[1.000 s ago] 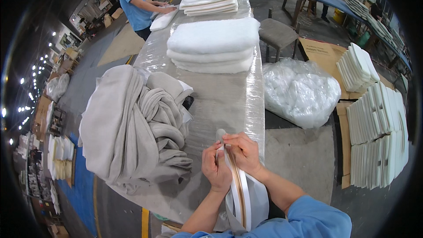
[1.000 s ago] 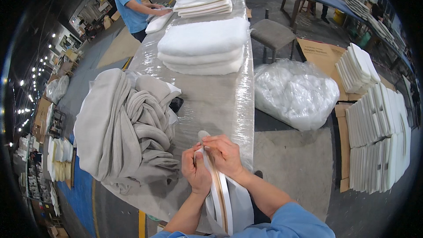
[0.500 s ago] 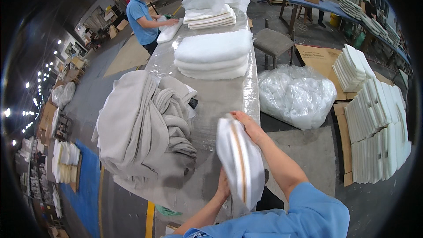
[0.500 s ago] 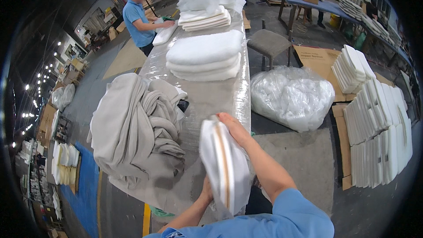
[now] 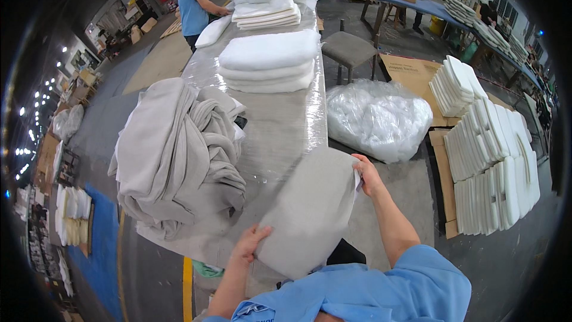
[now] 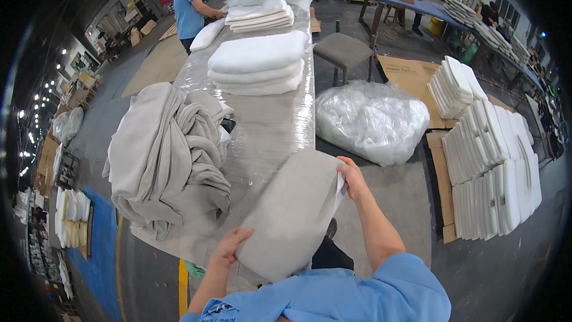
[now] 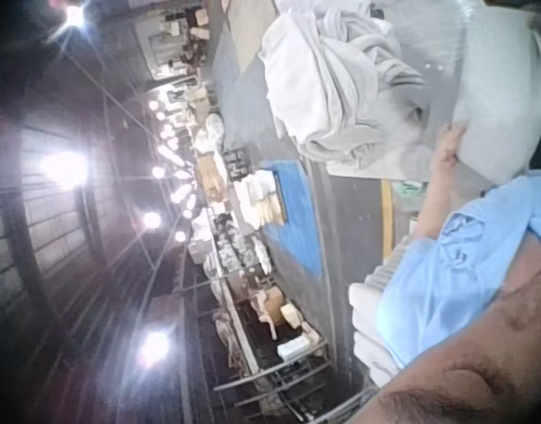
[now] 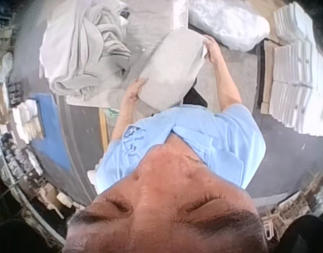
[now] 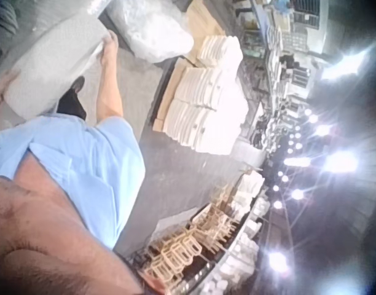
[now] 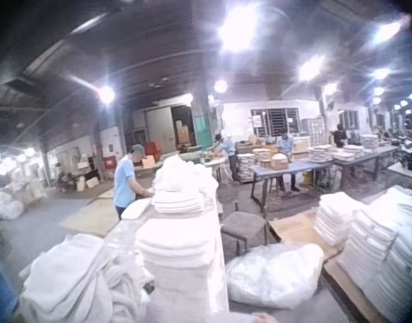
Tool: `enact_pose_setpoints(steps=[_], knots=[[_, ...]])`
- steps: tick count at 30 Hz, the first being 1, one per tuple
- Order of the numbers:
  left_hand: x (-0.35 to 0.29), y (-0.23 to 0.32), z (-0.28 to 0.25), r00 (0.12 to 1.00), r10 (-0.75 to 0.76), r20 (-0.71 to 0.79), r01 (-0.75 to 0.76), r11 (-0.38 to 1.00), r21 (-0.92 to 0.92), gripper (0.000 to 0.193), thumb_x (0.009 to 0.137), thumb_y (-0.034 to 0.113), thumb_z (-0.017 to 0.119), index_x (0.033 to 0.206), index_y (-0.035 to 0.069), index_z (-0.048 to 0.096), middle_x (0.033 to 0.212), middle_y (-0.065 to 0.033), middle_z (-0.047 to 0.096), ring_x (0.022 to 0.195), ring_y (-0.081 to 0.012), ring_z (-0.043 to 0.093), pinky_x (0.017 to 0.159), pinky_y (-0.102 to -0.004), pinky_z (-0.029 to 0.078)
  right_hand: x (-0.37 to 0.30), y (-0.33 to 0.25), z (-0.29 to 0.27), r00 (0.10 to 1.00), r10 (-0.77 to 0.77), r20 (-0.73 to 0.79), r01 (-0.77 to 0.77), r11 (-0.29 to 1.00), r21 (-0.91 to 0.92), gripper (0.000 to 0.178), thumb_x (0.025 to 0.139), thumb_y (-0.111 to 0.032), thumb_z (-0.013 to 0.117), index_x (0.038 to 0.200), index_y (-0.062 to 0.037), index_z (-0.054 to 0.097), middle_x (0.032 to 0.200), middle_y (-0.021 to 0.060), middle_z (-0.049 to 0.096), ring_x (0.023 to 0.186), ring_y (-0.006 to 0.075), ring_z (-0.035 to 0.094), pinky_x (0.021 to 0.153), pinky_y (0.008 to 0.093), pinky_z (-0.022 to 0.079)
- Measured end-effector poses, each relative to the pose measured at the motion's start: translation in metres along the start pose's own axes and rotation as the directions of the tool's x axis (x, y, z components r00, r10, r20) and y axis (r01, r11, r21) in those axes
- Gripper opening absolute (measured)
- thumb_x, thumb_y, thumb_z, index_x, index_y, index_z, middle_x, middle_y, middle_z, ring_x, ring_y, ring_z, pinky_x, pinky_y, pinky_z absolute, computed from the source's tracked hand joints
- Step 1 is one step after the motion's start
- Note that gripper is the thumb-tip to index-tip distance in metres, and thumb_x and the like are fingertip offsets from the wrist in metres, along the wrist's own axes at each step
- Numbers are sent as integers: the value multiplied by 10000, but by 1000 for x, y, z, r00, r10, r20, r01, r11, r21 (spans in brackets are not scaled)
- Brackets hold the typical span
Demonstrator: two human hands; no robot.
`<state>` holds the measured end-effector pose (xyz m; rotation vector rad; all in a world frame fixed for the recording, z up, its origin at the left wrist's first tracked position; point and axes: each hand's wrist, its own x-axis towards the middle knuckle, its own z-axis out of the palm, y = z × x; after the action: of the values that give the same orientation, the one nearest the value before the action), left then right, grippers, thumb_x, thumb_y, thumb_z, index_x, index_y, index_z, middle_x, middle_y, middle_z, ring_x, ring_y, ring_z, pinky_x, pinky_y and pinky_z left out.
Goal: The person inserts white foam inserts into gray fabric covers, aligns the edges, and secures the openings by hand. The finished cushions are stacked on a nearby pallet while the person continues the process with additional inserts and covers.
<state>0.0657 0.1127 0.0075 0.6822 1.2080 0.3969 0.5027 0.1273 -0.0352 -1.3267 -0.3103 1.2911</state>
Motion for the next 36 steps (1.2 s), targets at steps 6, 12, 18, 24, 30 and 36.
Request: enact_pose_setpoints(steps=[6,12,18,24,30,36], knots=[[-106,67,-22,868,497,24,-415,697,585,649,833,89,842,1416,-30,582,1281,-148,695,1154,-214,661,995,-344,517,-62,14,17,969,201,142,-209,977,39,682,1034,-686,468,1414,-140,615,1346,66,669,1277,254,554,1132,466,366],[-155,-5,-15,880,461,112,-353,480,803,699,792,103,865,1434,22,599,1343,-161,676,1237,-305,637,1071,-396,486,-108,83,-31,931,321,173,-303,945,-126,651,1045,-631,538,1366,-75,647,1332,84,674,1220,225,622,1105,443,440],[-142,-66,-32,917,180,356,-387,618,684,680,992,328,684,1589,101,450,1633,-203,431,1552,-375,345,1267,-434,284,-99,69,-28,799,552,240,-305,715,-628,606,995,-557,676,1331,-53,661,1255,71,687,1148,180,628,989,338,496],[-59,-91,-12,937,204,283,-347,474,809,679,1042,456,588,1564,43,461,1617,-255,415,1523,-436,350,1259,-486,281,-71,68,25,772,595,222,122,203,-972,426,924,-434,774,1047,-31,710,982,141,708,922,223,658,789,357,497],[6,-70,28,897,421,136,-252,234,939,634,1001,456,649,1444,10,567,1364,-258,571,1317,-431,512,1101,-507,426,-76,88,41,863,54,502,465,305,-831,241,973,-279,690,985,-42,644,840,212,669,756,344,644,709,430,501],[36,-68,36,914,397,79,-219,322,921,328,1034,391,607,1049,66,647,1011,-186,682,1009,-407,645,847,-506,514,-81,86,44,830,-90,551,548,321,-773,181,1022,-266,613,1075,-97,653,914,212,703,858,447,668,747,510,519]])
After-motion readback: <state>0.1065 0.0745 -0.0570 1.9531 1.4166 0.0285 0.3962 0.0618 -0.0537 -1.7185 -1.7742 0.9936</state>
